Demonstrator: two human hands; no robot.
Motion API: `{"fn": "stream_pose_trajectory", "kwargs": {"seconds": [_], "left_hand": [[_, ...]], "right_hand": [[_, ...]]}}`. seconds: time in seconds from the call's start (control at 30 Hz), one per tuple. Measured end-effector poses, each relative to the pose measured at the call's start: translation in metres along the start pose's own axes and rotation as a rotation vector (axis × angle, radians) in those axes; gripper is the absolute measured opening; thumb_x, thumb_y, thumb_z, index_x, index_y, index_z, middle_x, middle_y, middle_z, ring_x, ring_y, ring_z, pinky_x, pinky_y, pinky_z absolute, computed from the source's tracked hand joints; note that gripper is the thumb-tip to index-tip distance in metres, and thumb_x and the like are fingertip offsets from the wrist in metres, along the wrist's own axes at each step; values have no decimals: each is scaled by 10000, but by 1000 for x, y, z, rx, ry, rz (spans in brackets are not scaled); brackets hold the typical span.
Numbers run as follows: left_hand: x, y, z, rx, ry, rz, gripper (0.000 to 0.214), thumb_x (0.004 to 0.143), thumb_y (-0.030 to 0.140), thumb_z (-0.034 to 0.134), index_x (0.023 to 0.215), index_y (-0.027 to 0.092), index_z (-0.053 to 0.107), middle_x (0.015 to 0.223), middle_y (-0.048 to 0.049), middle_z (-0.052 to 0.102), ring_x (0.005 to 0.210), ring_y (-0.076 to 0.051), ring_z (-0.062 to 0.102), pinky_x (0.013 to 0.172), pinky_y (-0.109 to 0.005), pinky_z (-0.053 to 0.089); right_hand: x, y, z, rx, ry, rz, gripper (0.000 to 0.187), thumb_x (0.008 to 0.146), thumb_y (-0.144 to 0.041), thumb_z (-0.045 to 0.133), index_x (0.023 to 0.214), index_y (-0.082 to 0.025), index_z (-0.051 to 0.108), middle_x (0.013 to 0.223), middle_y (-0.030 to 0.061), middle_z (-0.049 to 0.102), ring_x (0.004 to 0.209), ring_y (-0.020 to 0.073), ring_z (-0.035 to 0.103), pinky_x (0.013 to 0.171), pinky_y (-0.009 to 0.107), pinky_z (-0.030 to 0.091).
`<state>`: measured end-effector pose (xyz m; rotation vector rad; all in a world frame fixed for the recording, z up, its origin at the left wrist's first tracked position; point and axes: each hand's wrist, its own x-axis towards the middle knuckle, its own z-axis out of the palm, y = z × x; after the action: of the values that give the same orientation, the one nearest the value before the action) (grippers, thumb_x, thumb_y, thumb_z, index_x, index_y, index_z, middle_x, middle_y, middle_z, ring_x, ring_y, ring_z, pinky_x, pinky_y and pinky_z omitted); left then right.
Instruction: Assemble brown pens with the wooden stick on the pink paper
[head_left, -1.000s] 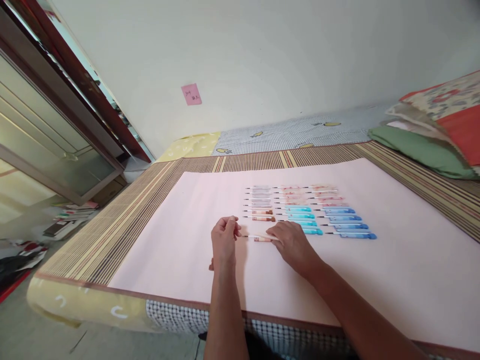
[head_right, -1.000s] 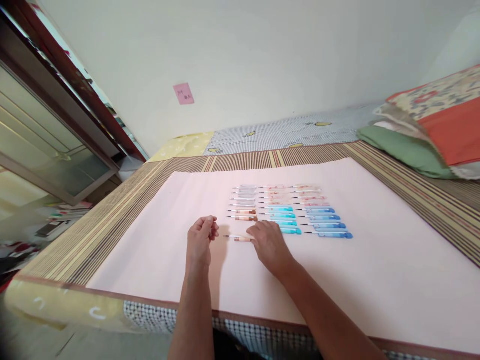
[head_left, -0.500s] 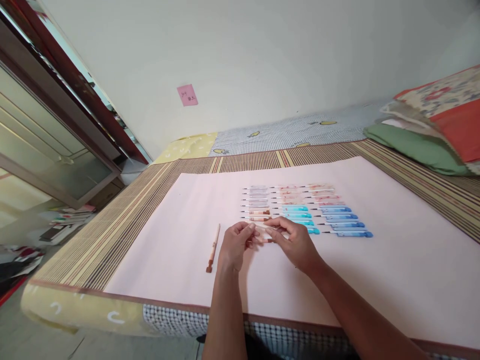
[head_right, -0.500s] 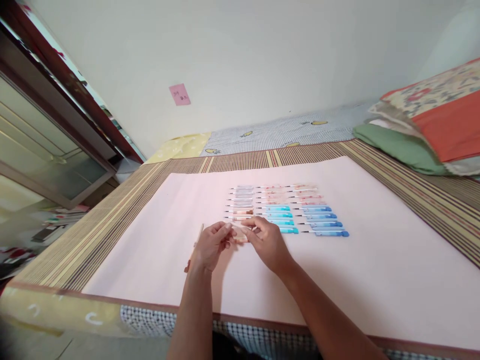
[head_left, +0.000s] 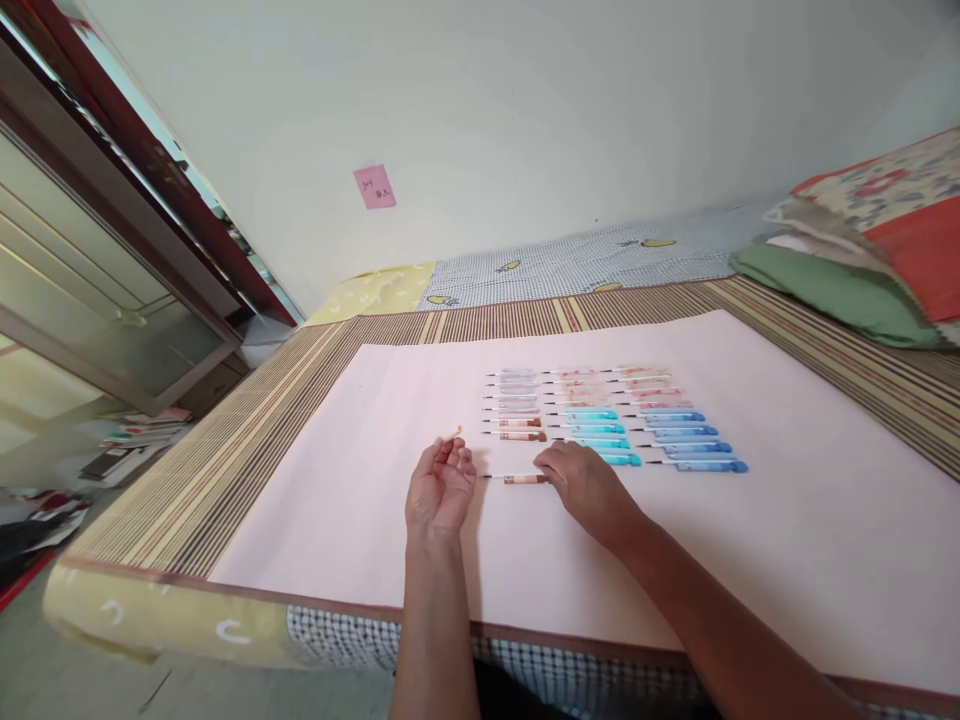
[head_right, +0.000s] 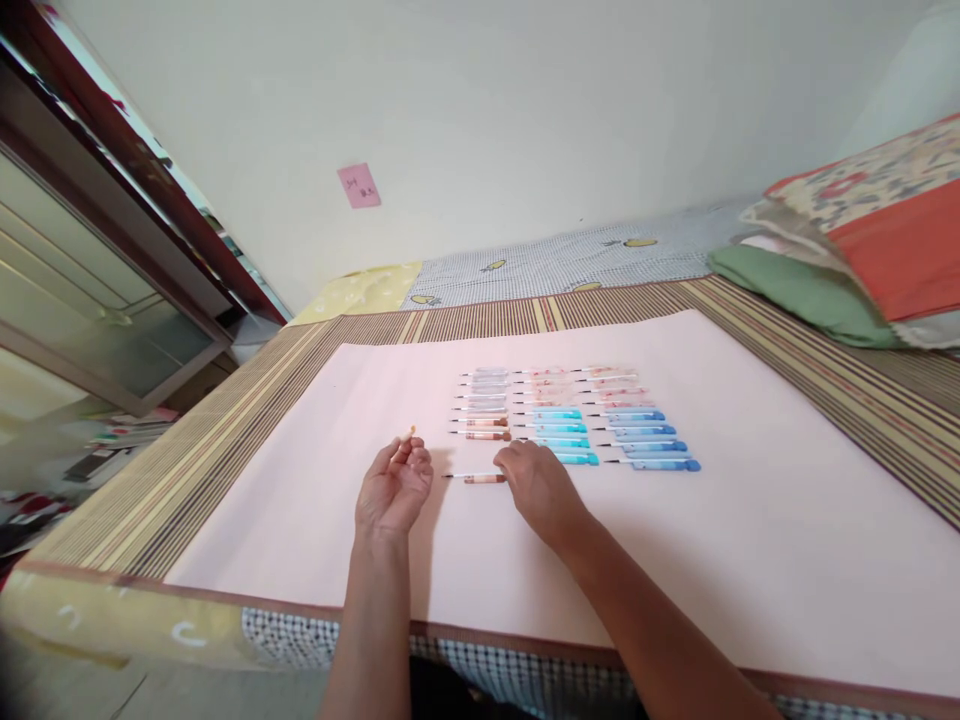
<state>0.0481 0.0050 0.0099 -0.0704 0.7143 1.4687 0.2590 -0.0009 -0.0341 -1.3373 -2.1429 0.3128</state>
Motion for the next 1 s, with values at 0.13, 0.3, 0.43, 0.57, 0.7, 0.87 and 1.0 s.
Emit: {"fn": "stream_pose_trajectory", "kwargs": {"seconds": [0.13, 0.3, 0.43, 0.57, 0.7, 0.87, 1.0], "left_hand": [[0, 0, -1, -11, 15, -4, 96, 906, 120, 556, 888, 90, 645, 800, -70, 656, 656, -101, 619, 534, -173, 495], [-1, 0, -2, 6, 27, 26, 112, 922, 131, 549, 864, 92, 637, 774, -61, 648, 625, -98, 608, 507, -167, 474], [-2, -4, 1, 42, 25, 20, 127, 923, 136, 546, 843, 92, 634, 751, -59, 643, 609, -99, 598, 488, -166, 459], [-2, -7, 4, 66, 44, 13, 106, 898, 123, 569, 813, 103, 629, 746, -60, 646, 602, -99, 601, 493, -169, 461], [-1, -8, 4, 86, 48, 18, 116, 895, 122, 573, 791, 106, 621, 742, -59, 647, 598, -101, 608, 493, -171, 463], [2, -16, 5, 102, 47, 14, 96, 884, 121, 587, 797, 114, 625, 733, -58, 656, 583, -100, 602, 494, -175, 471], [4, -21, 5, 125, 45, 23, 100, 889, 120, 583, 798, 111, 622, 741, -61, 665, 584, -99, 609, 489, -170, 468]], "right_hand": [[-1, 0, 4, -90, -93, -6, 277, 924, -74, 439, 797, -181, 661, 765, 50, 659, 727, 187, 560, 686, 310, 381], [0, -6, -1, -32, -154, 45, 220, 922, -112, 491, 809, -188, 663, 805, 42, 669, 756, 182, 578, 685, 294, 384], [1, -8, 0, -79, -177, 67, 213, 916, -116, 520, 774, -189, 662, 811, 44, 666, 761, 183, 585, 678, 295, 376], [4, -12, 3, -172, -185, 88, 217, 902, -98, 530, 744, -183, 651, 795, 49, 662, 725, 180, 574, 648, 299, 357], [9, -15, 2, -201, -207, 152, 212, 877, -99, 565, 693, -182, 631, 782, 55, 671, 720, 186, 590, 605, 293, 334], [15, -17, 4, -214, -208, 174, 239, 833, -36, 565, 649, -183, 604, 749, 62, 669, 660, 176, 585, 548, 286, 293], [16, -18, 5, -212, -182, 178, 215, 784, -10, 547, 663, -184, 585, 779, 79, 674, 716, 195, 595, 559, 289, 311]]}}
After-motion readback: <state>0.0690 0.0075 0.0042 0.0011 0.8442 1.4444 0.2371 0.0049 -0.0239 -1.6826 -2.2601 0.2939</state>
